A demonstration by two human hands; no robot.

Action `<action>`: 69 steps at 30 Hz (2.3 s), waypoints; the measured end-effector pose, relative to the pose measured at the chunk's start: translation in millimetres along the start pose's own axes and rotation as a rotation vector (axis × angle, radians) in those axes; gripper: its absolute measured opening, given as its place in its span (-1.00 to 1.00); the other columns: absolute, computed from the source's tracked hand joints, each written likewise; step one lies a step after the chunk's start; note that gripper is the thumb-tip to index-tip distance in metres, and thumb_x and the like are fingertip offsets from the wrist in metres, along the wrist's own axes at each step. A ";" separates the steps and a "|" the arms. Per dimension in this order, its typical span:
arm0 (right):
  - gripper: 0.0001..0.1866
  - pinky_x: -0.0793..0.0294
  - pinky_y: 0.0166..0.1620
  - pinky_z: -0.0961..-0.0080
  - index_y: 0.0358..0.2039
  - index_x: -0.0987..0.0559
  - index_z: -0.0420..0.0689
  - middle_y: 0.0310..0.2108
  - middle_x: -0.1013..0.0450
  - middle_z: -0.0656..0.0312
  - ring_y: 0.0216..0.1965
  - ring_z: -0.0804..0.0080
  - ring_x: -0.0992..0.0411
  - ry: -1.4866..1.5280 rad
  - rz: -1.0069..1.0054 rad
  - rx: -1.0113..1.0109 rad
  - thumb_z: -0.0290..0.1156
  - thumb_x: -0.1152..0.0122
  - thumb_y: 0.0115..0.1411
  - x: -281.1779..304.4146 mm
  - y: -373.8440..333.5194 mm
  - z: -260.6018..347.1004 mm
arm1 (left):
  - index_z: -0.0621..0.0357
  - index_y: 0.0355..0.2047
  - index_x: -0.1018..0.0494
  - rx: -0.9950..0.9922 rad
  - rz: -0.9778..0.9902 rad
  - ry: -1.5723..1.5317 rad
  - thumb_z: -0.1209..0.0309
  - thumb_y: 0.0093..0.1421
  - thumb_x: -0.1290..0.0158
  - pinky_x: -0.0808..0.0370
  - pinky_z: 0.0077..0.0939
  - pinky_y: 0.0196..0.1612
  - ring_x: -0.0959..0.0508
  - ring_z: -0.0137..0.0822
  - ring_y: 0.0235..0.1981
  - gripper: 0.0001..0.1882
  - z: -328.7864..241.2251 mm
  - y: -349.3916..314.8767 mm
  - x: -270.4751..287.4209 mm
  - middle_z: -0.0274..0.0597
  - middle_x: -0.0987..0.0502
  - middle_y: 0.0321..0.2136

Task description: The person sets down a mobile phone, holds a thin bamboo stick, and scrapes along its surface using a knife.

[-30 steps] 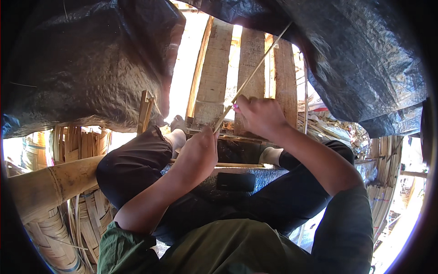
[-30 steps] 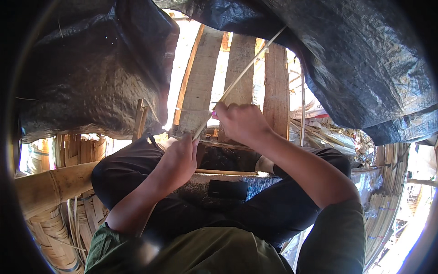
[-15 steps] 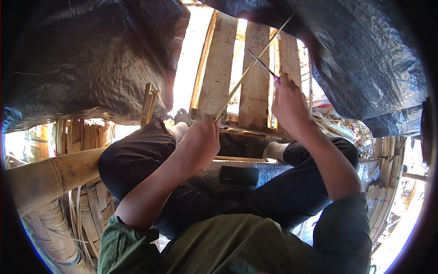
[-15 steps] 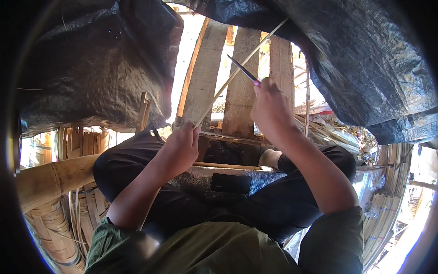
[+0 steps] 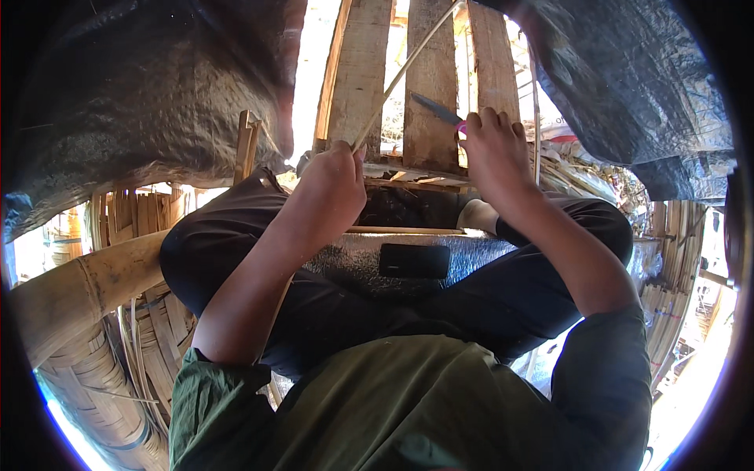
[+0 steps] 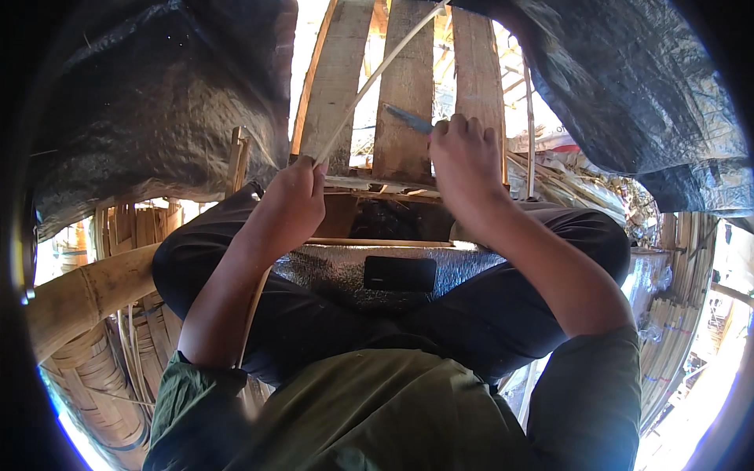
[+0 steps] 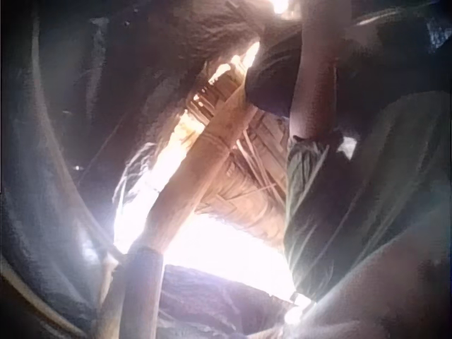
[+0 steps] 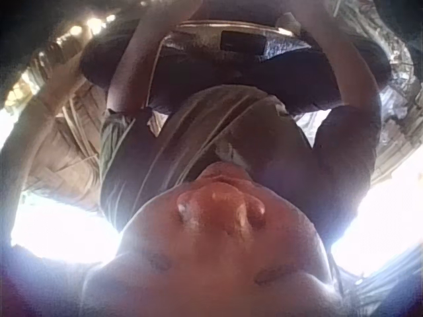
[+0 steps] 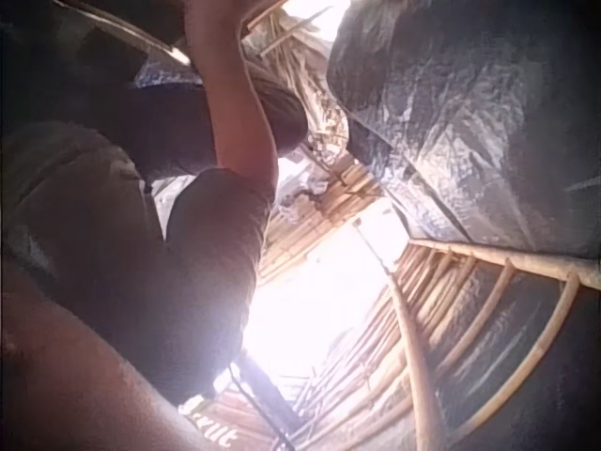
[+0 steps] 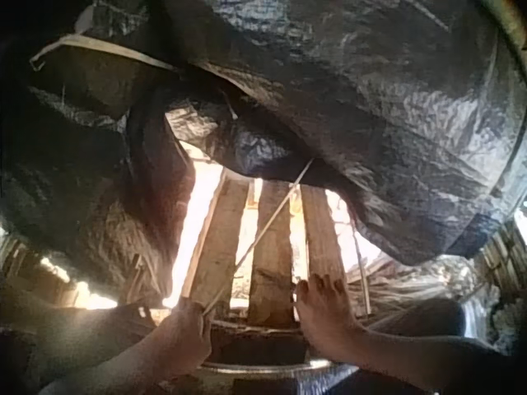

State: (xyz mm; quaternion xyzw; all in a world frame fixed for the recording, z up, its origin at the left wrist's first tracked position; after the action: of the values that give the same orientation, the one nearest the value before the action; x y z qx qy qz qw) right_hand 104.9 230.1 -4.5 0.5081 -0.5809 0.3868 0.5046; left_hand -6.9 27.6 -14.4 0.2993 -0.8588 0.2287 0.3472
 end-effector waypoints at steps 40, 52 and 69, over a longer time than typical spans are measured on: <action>-0.16 -0.51 -0.02 0.34 -0.04 -0.33 -0.33 -0.12 -0.40 -0.01 -0.05 0.11 -0.41 0.407 0.668 0.380 -0.11 -0.52 -0.24 -127.4 -109.2 138.8 | 0.43 -0.37 -0.35 -0.013 0.010 0.019 0.32 0.39 0.16 -0.41 0.08 -0.32 -0.52 0.34 -0.39 -0.66 -3.2 -3.7 -1.2 0.36 -0.49 -0.54; -0.17 -0.52 -0.06 0.28 -0.07 -0.39 -0.32 -0.21 -0.46 -0.03 -0.16 0.04 -0.49 0.573 0.704 0.324 0.04 -0.46 -0.20 -134.1 -90.7 133.0 | 0.42 -0.37 -0.35 -0.056 0.014 0.047 0.32 0.38 0.15 -0.42 0.06 -0.34 -0.52 0.33 -0.40 -0.66 -0.3 -4.9 -2.4 0.36 -0.48 -0.55; -0.52 -0.66 -0.45 0.21 -0.15 -0.56 -0.16 -0.34 -0.53 0.09 -0.42 0.32 -0.56 1.891 1.546 -0.564 0.01 -0.02 0.19 -150.2 -62.8 108.1 | 0.42 -0.36 -0.35 -0.103 -0.012 0.067 0.33 0.38 0.14 -0.41 0.09 -0.31 -0.52 0.33 -0.39 -0.68 -3.2 -6.6 -0.7 0.33 -0.48 -0.55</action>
State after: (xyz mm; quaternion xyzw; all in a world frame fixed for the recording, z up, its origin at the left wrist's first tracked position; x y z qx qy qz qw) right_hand 141.8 144.5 -176.3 -0.5669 -0.2000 0.6563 0.4559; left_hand -0.6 25.0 -11.6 0.2786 -0.8554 0.1922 0.3922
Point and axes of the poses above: each hand's wrist, its own y-axis towards the middle knuckle, its own x-axis out of the back of the hand, z = x × y, the point moved 3 cm from there along y, towards the middle knuckle
